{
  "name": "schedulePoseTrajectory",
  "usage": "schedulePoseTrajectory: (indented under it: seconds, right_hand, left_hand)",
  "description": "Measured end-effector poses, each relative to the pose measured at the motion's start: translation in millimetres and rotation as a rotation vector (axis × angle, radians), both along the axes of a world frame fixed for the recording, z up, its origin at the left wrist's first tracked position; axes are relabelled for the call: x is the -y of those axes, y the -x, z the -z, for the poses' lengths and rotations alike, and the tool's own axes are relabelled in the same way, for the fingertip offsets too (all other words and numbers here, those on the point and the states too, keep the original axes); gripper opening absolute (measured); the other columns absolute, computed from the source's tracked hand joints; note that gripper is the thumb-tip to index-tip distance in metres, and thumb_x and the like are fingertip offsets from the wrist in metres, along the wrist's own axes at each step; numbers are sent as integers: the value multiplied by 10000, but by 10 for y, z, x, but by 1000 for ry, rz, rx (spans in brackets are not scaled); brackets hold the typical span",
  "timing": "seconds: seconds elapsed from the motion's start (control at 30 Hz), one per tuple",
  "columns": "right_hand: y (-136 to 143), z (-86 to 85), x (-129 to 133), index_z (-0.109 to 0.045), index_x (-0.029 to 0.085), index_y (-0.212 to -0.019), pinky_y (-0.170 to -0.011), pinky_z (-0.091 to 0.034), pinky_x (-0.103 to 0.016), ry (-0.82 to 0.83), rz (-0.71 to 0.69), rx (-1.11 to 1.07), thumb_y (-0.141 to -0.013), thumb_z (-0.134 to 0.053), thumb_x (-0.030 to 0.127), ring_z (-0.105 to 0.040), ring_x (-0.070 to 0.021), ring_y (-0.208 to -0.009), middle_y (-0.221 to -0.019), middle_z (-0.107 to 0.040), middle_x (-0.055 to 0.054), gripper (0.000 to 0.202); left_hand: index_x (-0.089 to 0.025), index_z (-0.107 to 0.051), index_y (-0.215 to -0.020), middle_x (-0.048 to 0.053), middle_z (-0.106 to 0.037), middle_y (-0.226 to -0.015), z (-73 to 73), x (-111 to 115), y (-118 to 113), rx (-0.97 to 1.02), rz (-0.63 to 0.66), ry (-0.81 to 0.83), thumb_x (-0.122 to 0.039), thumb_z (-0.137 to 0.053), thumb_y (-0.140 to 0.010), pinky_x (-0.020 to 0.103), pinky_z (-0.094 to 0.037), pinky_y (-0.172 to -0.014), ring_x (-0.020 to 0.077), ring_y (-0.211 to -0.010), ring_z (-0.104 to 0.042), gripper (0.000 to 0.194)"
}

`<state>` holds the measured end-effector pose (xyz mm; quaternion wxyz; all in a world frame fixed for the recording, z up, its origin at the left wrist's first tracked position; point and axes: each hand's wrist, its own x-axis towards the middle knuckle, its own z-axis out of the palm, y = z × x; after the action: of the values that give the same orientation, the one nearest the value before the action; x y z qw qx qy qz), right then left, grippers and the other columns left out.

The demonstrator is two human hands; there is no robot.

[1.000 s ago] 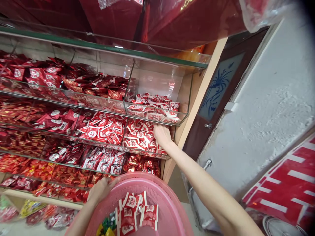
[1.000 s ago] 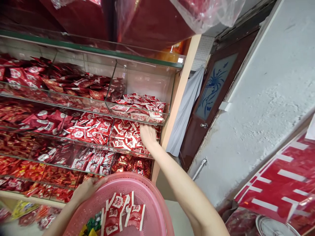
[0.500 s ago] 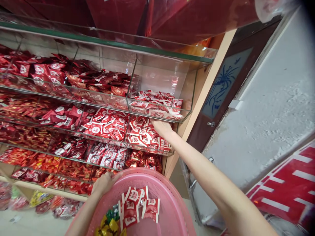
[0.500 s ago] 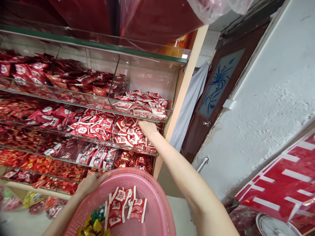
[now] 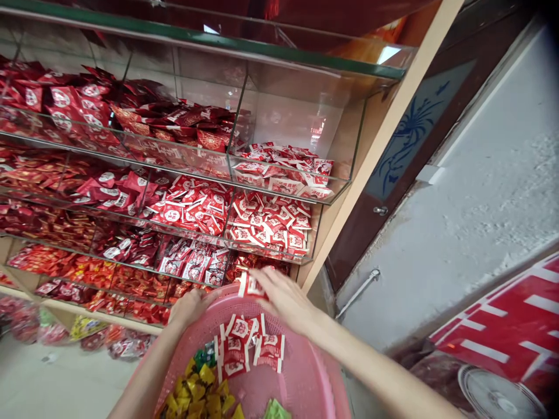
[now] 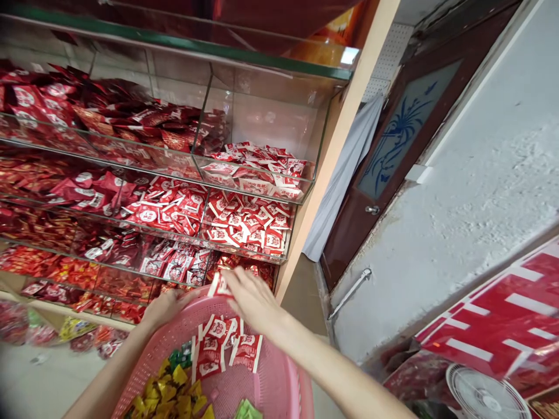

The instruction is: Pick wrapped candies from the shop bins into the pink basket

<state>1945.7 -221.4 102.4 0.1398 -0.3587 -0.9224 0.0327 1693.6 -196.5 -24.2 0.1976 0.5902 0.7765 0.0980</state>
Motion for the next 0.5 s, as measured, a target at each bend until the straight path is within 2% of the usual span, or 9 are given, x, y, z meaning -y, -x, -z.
schedulePoseTrajectory:
  seconds: [0.1,0.2,0.33,0.5]
  right_hand:
    - [-93,509,123,-366,216,-1258,-822,-461,-383,214,64,113,-797,-503,194,-522,-244,-1029,-1161,-506,-99,481]
    - [-189,829,212,-419,192,-1210,-829,-454,-387,356,195,212,-773,-494,177,-542,-264,-1024,-1166,-521,-117,444]
    - [-212,931,292,-427,148,-1203,-846,-447,-368,430,314,295,-770,-466,154,-553,-270,-1031,-1148,-543,-146,435]
    - [-86,965,285,-484,118,-1142,-767,-481,-344,379,361,361,-753,-429,53,-598,-263,-961,-1131,-548,-172,398]
  left_hand:
    - [-208,-608,-718,150,-690,-844,16,-4,2,-3,0,-4,-710,-294,-719,372,-446,-725,329,-885,-631,592]
    - [-203,-617,-735,157,-689,-864,32,-5,9,-3,0,-9,-708,-312,-713,378,-443,-731,339,-903,-625,590]
    - [-199,-630,-786,161,-686,-890,31,3,10,5,-3,-5,-706,-346,-704,372,-442,-732,331,-902,-625,586]
    - [-199,-633,-821,152,-690,-890,18,10,7,-3,-14,-3,-694,-367,-709,353,-440,-742,305,-900,-628,573]
